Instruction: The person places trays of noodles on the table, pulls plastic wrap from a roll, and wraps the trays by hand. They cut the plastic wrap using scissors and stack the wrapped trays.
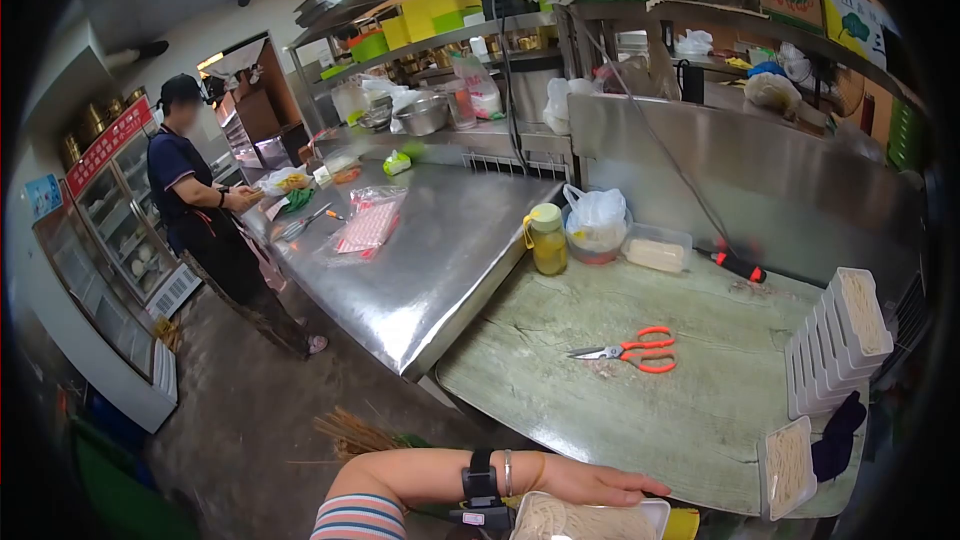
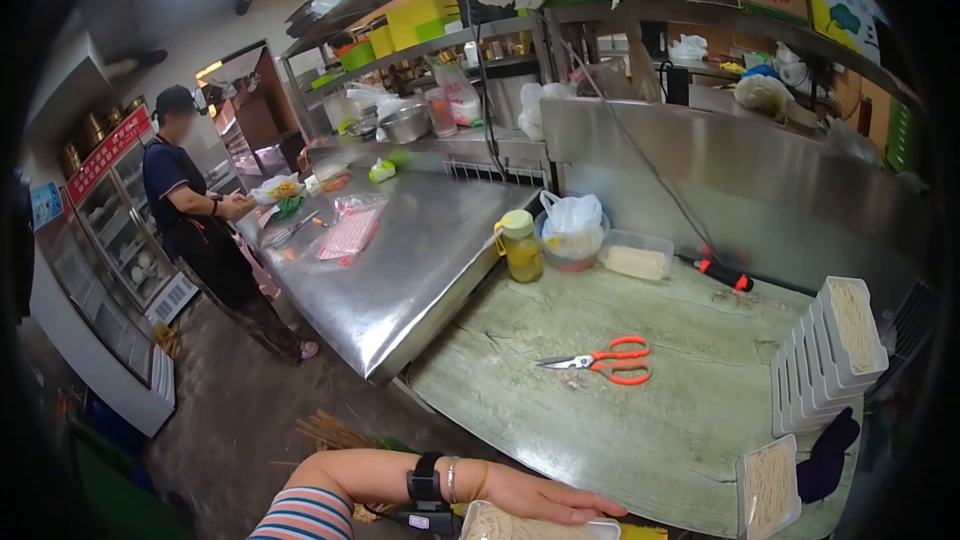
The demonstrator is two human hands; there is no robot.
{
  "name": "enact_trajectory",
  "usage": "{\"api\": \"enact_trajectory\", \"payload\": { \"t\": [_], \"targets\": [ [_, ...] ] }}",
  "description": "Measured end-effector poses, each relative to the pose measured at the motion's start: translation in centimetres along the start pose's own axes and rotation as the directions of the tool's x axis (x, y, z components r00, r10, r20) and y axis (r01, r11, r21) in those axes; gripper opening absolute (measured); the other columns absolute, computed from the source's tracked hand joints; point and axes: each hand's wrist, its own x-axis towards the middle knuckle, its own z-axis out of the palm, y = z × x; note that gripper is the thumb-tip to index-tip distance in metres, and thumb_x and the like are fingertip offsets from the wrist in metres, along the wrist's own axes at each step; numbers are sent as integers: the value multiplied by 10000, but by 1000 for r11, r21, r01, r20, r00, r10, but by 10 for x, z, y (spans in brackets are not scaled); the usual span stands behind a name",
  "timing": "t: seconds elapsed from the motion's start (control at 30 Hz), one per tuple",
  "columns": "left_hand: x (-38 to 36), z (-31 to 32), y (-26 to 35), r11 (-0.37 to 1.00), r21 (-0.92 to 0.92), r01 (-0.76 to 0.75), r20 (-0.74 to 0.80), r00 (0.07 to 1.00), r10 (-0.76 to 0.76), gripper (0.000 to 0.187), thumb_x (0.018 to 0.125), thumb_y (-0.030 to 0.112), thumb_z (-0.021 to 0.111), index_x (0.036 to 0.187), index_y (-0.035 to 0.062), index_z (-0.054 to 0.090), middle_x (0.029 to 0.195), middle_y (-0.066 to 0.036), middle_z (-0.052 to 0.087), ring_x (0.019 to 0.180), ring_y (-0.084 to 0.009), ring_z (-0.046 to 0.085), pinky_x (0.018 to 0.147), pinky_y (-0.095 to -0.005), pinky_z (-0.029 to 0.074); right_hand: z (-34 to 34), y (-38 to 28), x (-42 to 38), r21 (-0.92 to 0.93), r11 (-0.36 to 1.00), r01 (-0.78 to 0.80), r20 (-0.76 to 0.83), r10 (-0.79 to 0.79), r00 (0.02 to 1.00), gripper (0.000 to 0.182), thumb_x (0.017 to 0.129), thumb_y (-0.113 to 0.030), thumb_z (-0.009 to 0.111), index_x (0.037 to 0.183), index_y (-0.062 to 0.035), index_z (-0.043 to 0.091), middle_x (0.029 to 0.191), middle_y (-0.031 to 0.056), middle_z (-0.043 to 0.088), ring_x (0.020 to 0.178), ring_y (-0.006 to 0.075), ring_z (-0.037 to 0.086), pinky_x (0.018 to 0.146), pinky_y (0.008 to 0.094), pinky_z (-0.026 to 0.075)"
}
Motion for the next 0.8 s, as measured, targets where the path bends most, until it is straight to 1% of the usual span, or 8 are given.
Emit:
{"api": "enact_trajectory", "payload": {
  "t": [0.2, 0.43, 0.47, 0.5, 0.53, 0.7, 0.77, 0.8],
  "targets": [
    [-4, 3, -5, 999, -24, -30, -68, 997, 28, 547, 1019, 385, 353, 1463, 75, 271, 1475, -97, 336, 1376, -203, 275, 1125, -321, 207, 0, -13, -11, -80, 993, 82, -68, -87, 994, 238, 970, -236, 464, 971, -19, 561, 850, 24, 566, 774, 119, 520, 699, 282, 441],
    [-12, 6, -3, 998, -56, 10, -196, 980, -21, 659, 981, 397, 440, 1478, 44, 190, 1459, -185, 326, 1367, -241, 288, 1112, -339, 237, 7, -52, -48, -274, 930, 246, -198, -305, 932, 265, 977, -239, 442, 979, 4, 550, 860, 32, 556, 784, 127, 501, 703, 287, 424],
    [-11, 7, -3, 998, -62, 11, -231, 973, -25, 678, 976, 388, 452, 1478, 29, 174, 1458, -196, 322, 1366, -245, 289, 1112, -342, 238, 20, -64, -57, -568, 773, 283, -90, -400, 912, 252, 976, -236, 447, 992, -3, 542, 860, 34, 557, 786, 118, 503, 696, 277, 427],
    [-9, 7, -7, 998, -56, 8, -232, 972, -21, 678, 976, 388, 452, 1478, 29, 174, 1458, -196, 322, 1366, -245, 289, 1112, -342, 238, 33, -76, -66, -795, 523, 306, 44, -454, 890, 240, 975, -234, 452, 1004, -10, 533, 860, 36, 559, 787, 109, 504, 690, 267, 430],
    [-5, 5, -15, 1000, -2, -10, -241, 971, 9, 694, 971, 378, 464, 1479, 19, 155, 1458, -198, 323, 1363, -244, 297, 1111, -343, 241, 48, -83, -71, -861, 411, 299, 90, -455, 886, 206, 965, -221, 489, 999, -24, 539, 832, 29, 561, 733, 90, 499, 641, 244, 424],
    [2, 9, -17, 987, 151, -56, -269, 958, 96, 659, 971, 390, 454, 1465, 21, 222, 1436, -179, 370, 1327, -226, 349, 1101, -338, 267, 70, -87, -59, -869, 414, 271, 156, -290, 944, 160, 932, -176, 564, 989, -26, 560, 712, 19, 540, 674, 92, 499, 603, 246, 428],
    [-5, 23, 3, 987, -154, -42, -338, 941, -12, 427, 947, 288, 560, 1274, 19, 504, 1163, -96, 595, 1041, -175, 546, 909, -314, 441, 74, -81, -52, -888, 322, 329, 228, -312, 922, 163, 934, -189, 564, 984, -35, 589, 699, 13, 542, 655, 85, 495, 590, 239, 424],
    [-6, 19, -5, 978, -208, 2, -283, 957, -62, 480, 930, 304, 585, 1310, 35, 466, 1189, -81, 568, 1040, -147, 523, 904, -297, 439, 77, -84, -49, -918, 278, 283, 212, -258, 943, 159, 937, -187, 561, 995, -48, 614, 702, -2, 548, 647, 77, 488, 583, 236, 421]
  ]
}}
